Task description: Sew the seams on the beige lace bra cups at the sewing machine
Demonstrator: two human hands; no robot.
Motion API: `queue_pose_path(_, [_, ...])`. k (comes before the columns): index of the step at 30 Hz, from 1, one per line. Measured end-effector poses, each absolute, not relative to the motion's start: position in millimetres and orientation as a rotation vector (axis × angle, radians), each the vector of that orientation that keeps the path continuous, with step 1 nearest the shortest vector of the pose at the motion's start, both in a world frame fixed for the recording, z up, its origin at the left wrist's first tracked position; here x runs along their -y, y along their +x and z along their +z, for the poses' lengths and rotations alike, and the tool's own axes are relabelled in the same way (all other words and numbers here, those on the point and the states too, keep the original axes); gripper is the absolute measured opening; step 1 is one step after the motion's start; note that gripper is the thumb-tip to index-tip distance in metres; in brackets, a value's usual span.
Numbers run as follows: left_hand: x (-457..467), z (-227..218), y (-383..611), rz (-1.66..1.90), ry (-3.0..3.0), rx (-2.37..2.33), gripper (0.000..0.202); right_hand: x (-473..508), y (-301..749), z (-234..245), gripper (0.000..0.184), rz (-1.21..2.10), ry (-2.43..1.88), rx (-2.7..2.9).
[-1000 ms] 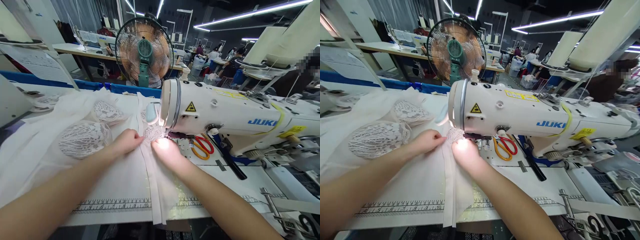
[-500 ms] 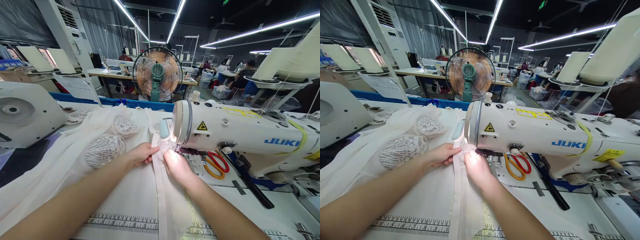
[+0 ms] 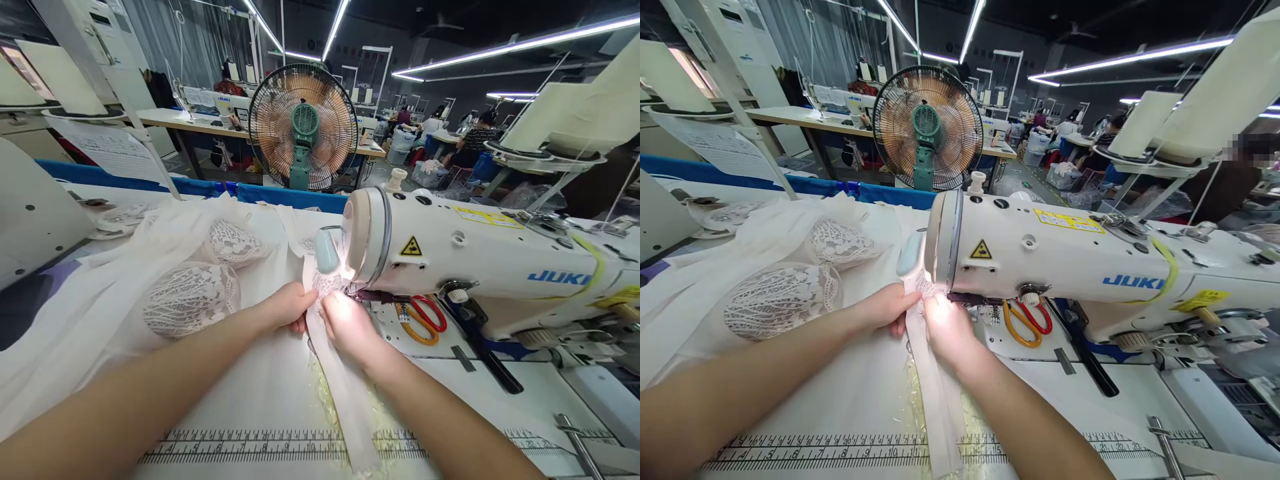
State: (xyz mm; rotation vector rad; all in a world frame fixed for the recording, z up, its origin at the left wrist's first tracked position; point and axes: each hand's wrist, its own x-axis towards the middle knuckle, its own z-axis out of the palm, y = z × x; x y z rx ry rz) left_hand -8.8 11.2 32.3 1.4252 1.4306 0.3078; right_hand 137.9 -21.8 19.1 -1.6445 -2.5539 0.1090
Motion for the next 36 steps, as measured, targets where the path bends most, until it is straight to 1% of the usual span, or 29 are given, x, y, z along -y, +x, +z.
queue_pose_path(4, [-14, 34, -15, 0.371, 1.558, -1.594, 0.044, 21, 142, 21, 0.016, 0.109, -1.630, 2.593])
queue_pose_path(9, [-17, 39, -16, 0.253, 1.614, -1.629, 0.038, 20, 140, 20, 0.019, 0.093, -1.642, 2.599])
queue_pose_path(11, [-19, 41, -15, 0.203, 1.642, -1.614, 0.039, 23, 137, 22, 0.020, 0.057, -1.668, 2.584])
queue_pose_path(18, [-22, 48, -30, 0.122, 1.913, -1.641, 0.055, 64, 154, 25, 0.012, -0.054, -1.767, 2.560])
queue_pose_path(21, [-6, 52, -28, 0.219, 2.169, -1.656, 0.047, 81, 173, 17, 0.014, -0.092, -1.592, 2.534])
queue_pose_path(23, [8, 48, -18, 0.276, 2.345, -1.563, 0.034, 86, 182, 10, 0.019, -0.140, -1.367, 2.532])
queue_pose_path(25, [19, 38, -6, 0.282, 2.564, -1.347, 0.023, 88, 189, 3, 0.025, -0.158, -1.179, 2.553])
queue_pose_path(26, [21, 31, -1, 0.277, 2.685, -1.222, 0.022, 87, 191, 0, 0.027, -0.152, -1.122, 2.560])
queue_pose_path(28, [20, 17, 7, 0.258, 2.842, -1.070, 0.027, 86, 193, -3, 0.028, -0.133, -1.069, 2.552])
queue_pose_path(32, [3, 2, 6, 0.246, 2.869, -1.030, 0.031, 85, 196, -5, 0.027, -0.093, -1.042, 2.494])
queue_pose_path(36, [-13, 0, 3, 0.198, 2.940, -0.885, 0.035, 86, 197, -7, 0.028, -0.056, -1.043, 2.437])
